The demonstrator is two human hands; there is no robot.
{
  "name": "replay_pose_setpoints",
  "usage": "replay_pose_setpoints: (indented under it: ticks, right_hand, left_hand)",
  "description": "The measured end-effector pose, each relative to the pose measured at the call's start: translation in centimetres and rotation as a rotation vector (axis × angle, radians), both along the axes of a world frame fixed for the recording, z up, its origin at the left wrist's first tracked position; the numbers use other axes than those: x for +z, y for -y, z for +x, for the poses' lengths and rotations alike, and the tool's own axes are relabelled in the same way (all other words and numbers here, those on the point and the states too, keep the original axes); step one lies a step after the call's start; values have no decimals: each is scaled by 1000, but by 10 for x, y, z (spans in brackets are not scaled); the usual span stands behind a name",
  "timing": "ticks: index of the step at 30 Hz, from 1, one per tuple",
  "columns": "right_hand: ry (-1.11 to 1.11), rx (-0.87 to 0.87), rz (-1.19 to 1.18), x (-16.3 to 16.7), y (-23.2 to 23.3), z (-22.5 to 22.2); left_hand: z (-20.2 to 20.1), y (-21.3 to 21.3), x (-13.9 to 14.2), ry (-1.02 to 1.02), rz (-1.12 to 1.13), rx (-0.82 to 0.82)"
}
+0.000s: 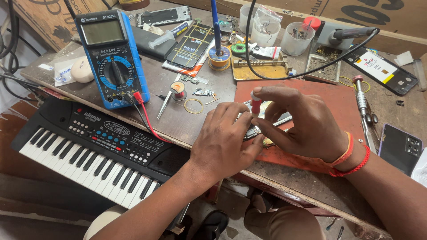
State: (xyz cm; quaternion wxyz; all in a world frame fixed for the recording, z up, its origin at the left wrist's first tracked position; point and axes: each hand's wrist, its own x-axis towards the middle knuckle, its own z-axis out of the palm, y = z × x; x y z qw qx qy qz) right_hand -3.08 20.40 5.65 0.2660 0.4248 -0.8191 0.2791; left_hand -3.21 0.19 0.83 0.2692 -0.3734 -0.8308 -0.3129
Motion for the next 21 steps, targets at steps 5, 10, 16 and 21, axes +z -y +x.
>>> replay_pose_setpoints:
  ticks: [5, 10, 16, 21]
  right_hand:
    - [-5, 5, 5, 0, 0, -1]
    - [-7, 6, 1, -1, 0, 0]
    - [-2, 2, 0, -1, 0, 0]
    - [0, 1, -2, -2, 0, 0]
  left_hand:
    - [-1, 0, 0, -2, -8, -1]
    - [0, 0, 0, -2, -20, 2]
    - [0, 0, 0, 1, -8, -5]
    - [0, 0, 0, 2, -10, -2]
